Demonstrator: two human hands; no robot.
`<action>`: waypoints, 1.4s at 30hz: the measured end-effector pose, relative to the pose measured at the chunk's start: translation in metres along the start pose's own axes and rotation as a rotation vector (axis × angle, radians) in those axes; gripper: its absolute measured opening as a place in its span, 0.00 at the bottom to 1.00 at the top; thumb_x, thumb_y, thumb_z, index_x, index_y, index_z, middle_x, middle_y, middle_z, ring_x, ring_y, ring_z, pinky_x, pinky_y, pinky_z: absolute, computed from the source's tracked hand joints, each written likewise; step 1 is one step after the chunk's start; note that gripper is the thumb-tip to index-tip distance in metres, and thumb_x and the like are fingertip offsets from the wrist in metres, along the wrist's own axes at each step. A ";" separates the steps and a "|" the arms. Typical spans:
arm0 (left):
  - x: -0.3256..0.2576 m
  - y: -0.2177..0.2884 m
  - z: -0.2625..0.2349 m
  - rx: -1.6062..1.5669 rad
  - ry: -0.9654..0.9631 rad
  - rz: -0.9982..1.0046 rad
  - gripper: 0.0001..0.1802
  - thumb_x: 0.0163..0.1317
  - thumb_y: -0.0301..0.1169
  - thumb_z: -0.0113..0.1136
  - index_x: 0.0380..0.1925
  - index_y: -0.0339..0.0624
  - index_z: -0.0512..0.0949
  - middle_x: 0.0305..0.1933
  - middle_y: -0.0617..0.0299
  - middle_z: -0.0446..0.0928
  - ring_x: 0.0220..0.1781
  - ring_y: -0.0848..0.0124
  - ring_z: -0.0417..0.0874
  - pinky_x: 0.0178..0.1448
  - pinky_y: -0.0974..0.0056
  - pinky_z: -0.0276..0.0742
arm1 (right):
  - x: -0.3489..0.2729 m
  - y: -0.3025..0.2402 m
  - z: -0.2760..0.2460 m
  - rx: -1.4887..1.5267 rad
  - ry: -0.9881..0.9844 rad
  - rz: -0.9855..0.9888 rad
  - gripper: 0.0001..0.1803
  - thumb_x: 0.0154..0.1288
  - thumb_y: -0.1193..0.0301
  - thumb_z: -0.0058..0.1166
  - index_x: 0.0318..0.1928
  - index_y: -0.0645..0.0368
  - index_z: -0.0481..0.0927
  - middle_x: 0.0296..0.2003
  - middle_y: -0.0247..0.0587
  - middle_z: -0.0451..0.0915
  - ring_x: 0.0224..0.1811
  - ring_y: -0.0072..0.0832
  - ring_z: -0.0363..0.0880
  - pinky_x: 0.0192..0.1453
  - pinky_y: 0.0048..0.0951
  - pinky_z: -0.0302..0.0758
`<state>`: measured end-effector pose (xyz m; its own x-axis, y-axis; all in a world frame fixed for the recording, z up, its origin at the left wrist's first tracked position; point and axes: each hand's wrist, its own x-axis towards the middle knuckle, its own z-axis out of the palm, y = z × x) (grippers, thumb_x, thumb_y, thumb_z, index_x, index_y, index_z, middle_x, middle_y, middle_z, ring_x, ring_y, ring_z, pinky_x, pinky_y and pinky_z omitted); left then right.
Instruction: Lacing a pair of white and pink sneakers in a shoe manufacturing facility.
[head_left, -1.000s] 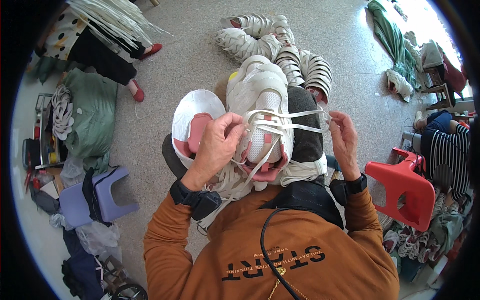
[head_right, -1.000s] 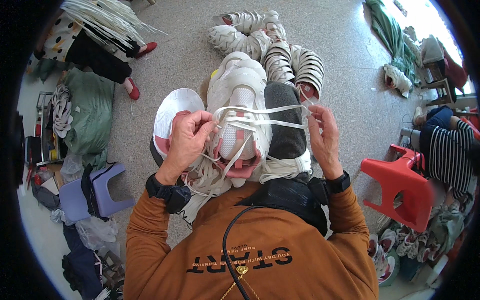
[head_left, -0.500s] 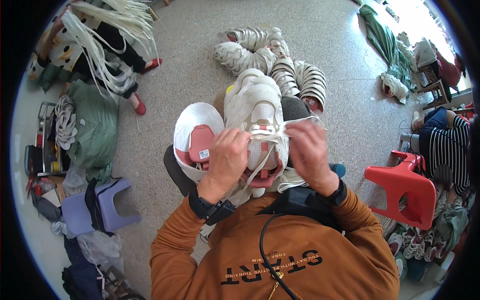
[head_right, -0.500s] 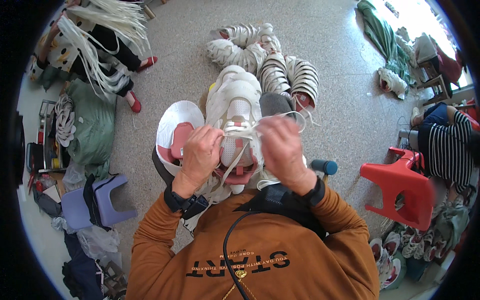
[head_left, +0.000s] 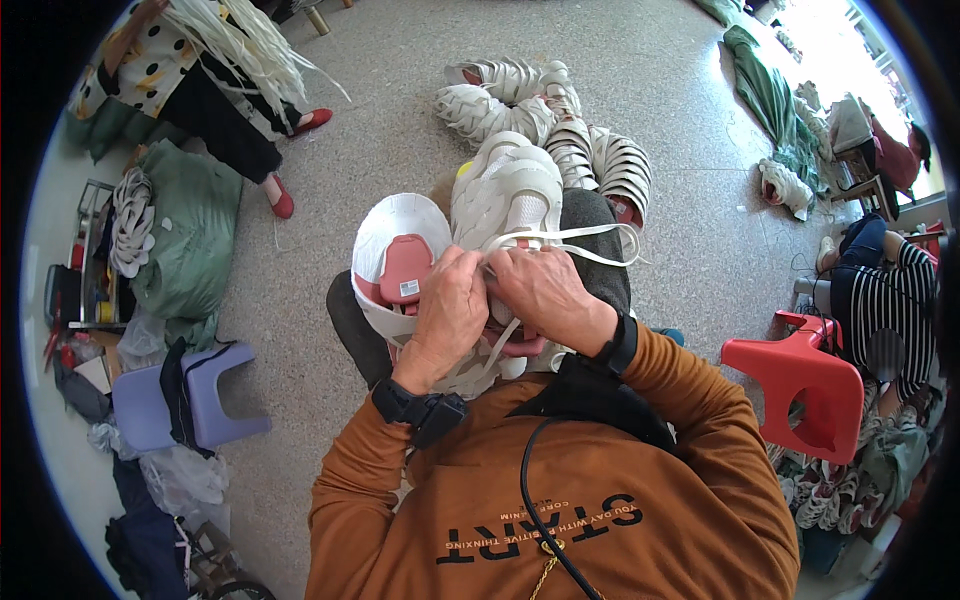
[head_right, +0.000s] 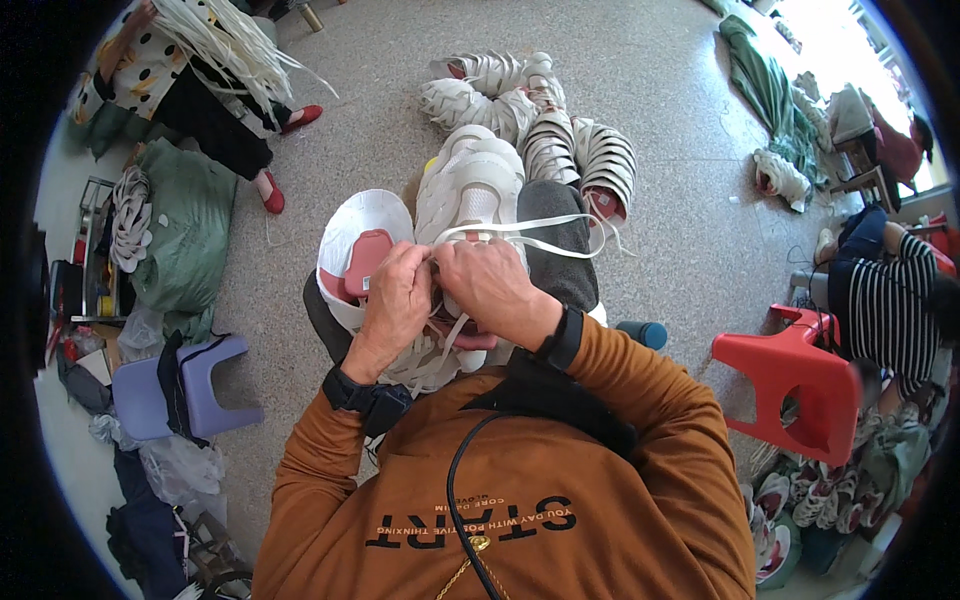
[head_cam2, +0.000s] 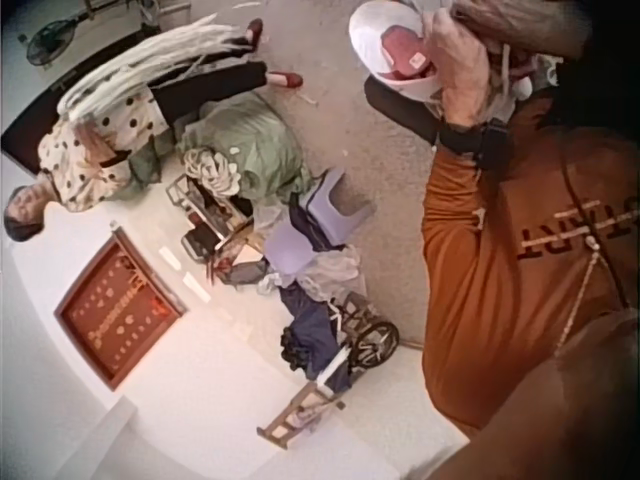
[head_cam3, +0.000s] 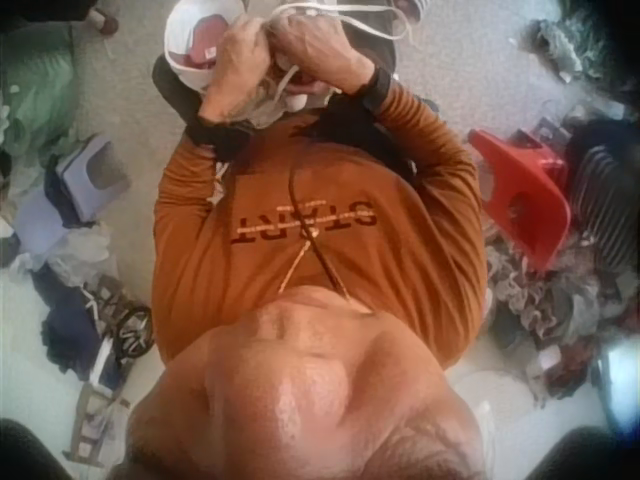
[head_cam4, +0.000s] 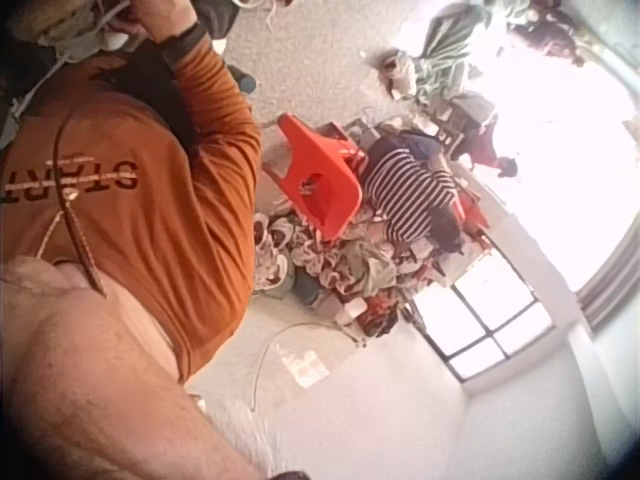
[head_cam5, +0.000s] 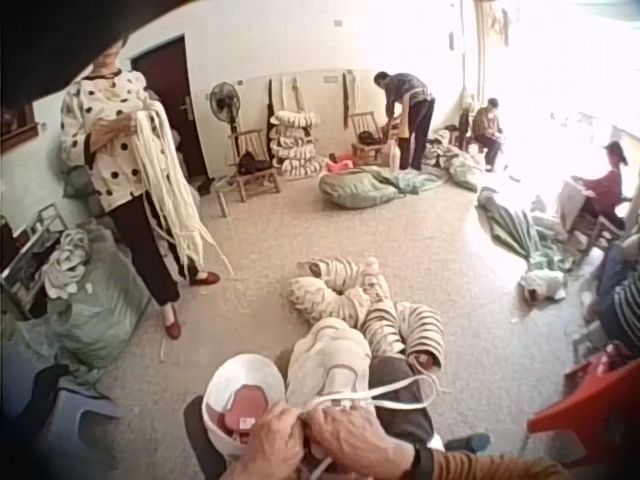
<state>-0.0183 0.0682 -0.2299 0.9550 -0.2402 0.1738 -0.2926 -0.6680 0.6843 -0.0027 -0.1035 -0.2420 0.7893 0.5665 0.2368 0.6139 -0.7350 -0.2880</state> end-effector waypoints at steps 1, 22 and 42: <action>0.001 0.003 0.000 -0.014 0.029 0.022 0.08 0.70 0.21 0.49 0.43 0.28 0.77 0.40 0.44 0.77 0.43 0.45 0.80 0.47 0.52 0.76 | 0.002 0.002 0.002 -0.031 0.001 -0.020 0.08 0.63 0.68 0.56 0.36 0.60 0.76 0.26 0.43 0.82 0.28 0.42 0.85 0.33 0.42 0.78; 0.010 0.008 -0.012 -0.232 -0.114 -0.048 0.15 0.64 0.24 0.57 0.51 0.35 0.77 0.44 0.49 0.75 0.44 0.53 0.80 0.49 0.53 0.77 | -0.238 0.143 -0.007 -0.062 -0.140 0.797 0.09 0.68 0.68 0.53 0.33 0.59 0.74 0.35 0.55 0.82 0.37 0.57 0.81 0.40 0.54 0.77; 0.057 -0.023 -0.025 -0.327 -0.573 0.121 0.06 0.63 0.21 0.62 0.39 0.36 0.79 0.37 0.61 0.79 0.38 0.67 0.84 0.43 0.63 0.80 | -0.042 0.042 -0.023 0.643 0.030 0.306 0.21 0.72 0.58 0.59 0.27 0.62 0.77 0.22 0.52 0.77 0.27 0.53 0.79 0.31 0.45 0.73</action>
<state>0.0443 0.0879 -0.2179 0.7135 -0.6962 -0.0795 -0.2798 -0.3870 0.8786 -0.0104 -0.1662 -0.2430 0.9325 0.3521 0.0806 0.2567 -0.4891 -0.8336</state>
